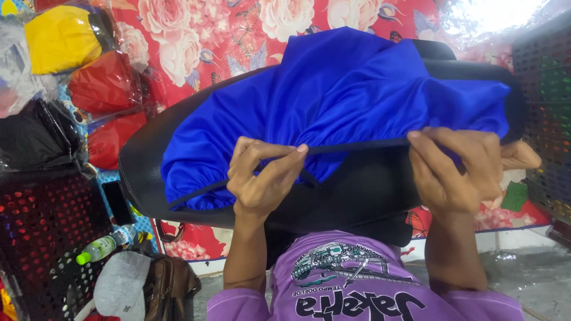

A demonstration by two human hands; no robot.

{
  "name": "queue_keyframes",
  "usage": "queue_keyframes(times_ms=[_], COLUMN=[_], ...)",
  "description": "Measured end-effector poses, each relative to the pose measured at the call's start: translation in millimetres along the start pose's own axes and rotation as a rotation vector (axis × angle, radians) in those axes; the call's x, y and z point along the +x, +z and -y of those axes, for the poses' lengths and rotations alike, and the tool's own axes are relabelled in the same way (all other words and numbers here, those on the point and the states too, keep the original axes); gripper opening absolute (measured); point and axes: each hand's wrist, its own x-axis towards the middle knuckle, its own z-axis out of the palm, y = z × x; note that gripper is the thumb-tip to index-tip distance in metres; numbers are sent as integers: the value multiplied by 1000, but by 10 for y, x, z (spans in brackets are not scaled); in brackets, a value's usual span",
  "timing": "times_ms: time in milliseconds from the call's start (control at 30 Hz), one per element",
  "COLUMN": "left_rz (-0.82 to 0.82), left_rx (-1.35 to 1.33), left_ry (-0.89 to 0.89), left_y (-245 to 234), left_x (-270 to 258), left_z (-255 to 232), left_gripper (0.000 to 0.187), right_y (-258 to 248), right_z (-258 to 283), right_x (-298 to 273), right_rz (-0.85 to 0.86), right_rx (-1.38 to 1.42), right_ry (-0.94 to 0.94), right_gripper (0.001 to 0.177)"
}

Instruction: Fitting a blue elasticated fabric cover onto a black seat and trimming the edges with scissors.

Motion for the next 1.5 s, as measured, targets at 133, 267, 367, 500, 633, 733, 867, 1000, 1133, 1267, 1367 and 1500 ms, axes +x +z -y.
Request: queue_keyframes(times_ms=[133,267,367,500,633,733,867,1000,1133,1267,1367,1500], left_rz=[-17,22,24,10,102,212,321,383,433,368,351,346], left_rx=[52,36,52,47,-30,-214,-295,-436,-584,-625,-615,-600], left_ry=[31,46,41,16,-47,-167,-262,-512,-786,-871,-850,-806], left_y=[-5,-48,-86,-83,-85,-54,-25,-24,-9,-19,-31,-29], left_x=[-8,32,53,77,102,176,228,282,250,174,146,170], left_z=[30,2,-9,-13,-34,-187,-253,-239,-155,-67,-36,-57], left_gripper=[25,22,22,21,18,20,17,11,22,19,20,17], right_y=[-67,-193,-313,-351,-333,-280,-296,-282,-302,-354,-371,-370], right_z=[-32,-221,-354,-378,-315,-61,89,73,111,-34,-68,-48], right_x=[-138,-306,-408,-419,-474,-269,-53,67,79,-4,-17,-41], right_rz=[-49,-110,-110,-100,-3,163,293,366,464,445,405,379], right_rx=[112,-37,4,-23,34,107,-9,87,196,440,588,589], right_ry=[-20,-21,27,34,175,237,171,230,490,738,900,916], right_gripper=[18,23,41,34,33,29,18,7,20,20,21,16])
